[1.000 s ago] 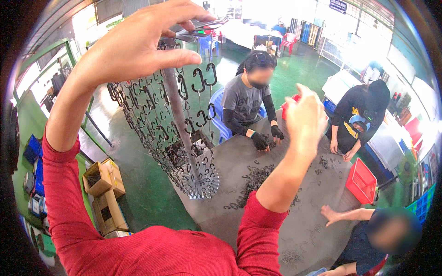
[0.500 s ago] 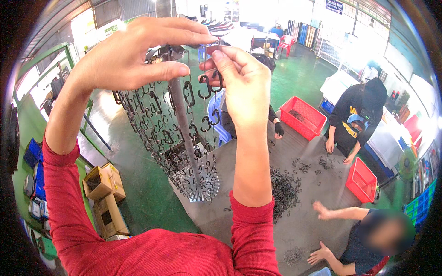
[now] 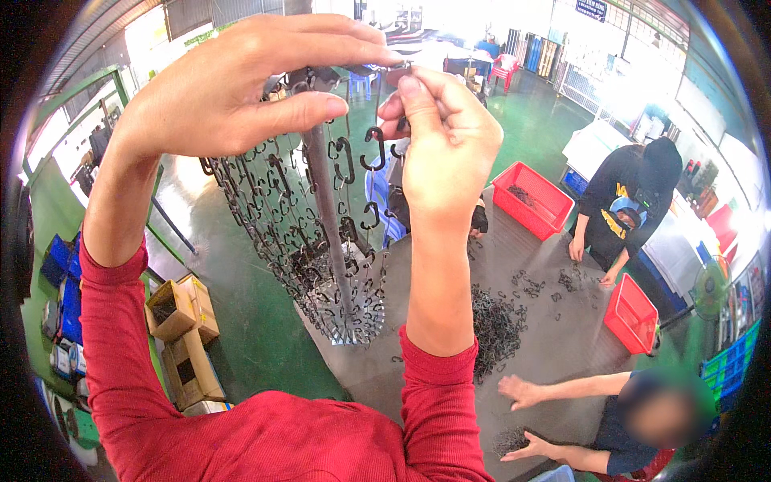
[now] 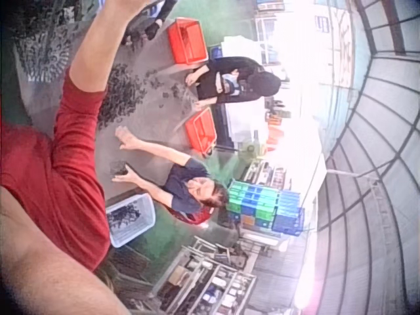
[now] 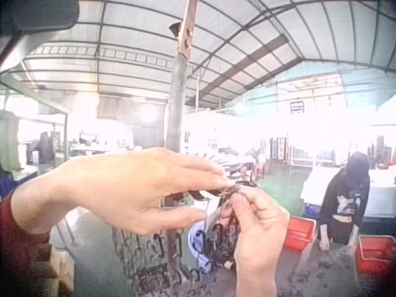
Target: The person picks up small metal hooks from a table and attaches them one by one to a vertical metal rod with existing hooks. They repeatedly reach for hooks, align them, and clip them onto the rod while other workers sort hooks nearby.
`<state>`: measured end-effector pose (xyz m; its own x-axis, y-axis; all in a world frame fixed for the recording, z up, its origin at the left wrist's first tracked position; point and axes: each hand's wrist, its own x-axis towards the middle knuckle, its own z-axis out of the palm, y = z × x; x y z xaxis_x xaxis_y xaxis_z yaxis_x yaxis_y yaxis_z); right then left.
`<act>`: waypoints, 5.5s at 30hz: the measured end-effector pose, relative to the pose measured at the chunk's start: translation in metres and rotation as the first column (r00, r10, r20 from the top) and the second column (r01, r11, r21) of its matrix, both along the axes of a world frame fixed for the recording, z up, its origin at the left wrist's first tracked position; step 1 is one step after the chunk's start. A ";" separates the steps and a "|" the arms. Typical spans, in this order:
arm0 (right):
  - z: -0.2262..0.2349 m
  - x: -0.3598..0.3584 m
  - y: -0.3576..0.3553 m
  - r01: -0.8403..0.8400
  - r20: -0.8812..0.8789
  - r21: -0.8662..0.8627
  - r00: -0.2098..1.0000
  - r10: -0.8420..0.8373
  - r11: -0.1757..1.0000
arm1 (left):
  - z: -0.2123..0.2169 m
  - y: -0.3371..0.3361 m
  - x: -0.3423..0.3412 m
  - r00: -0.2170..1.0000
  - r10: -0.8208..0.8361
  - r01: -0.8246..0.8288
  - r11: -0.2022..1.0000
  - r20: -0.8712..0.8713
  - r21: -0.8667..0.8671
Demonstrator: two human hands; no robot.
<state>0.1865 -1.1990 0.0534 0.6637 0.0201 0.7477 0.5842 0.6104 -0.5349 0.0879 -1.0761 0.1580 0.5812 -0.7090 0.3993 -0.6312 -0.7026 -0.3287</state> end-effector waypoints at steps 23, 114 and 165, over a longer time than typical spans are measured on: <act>-0.002 0.005 0.001 -0.047 0.044 0.079 0.998 0.043 0.996 | 0.004 0.000 -0.002 0.973 -0.190 0.182 0.980 -0.129 -0.076; -0.028 0.042 -0.064 0.389 -0.131 -0.200 0.899 -0.418 0.899 | 0.010 0.009 -0.005 0.974 0.142 -0.140 0.990 -0.178 0.021; -0.039 0.054 -0.098 0.608 0.099 -0.671 0.641 -0.761 0.425 | 0.005 -0.001 -0.006 0.979 0.174 -0.184 0.978 -0.105 -0.101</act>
<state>0.2407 -1.2966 0.0144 0.7883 -0.1303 0.6013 0.4944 -0.4475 -0.7452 0.0821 -1.0776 0.1630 0.7336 -0.5451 0.4059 -0.5166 -0.8353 -0.1880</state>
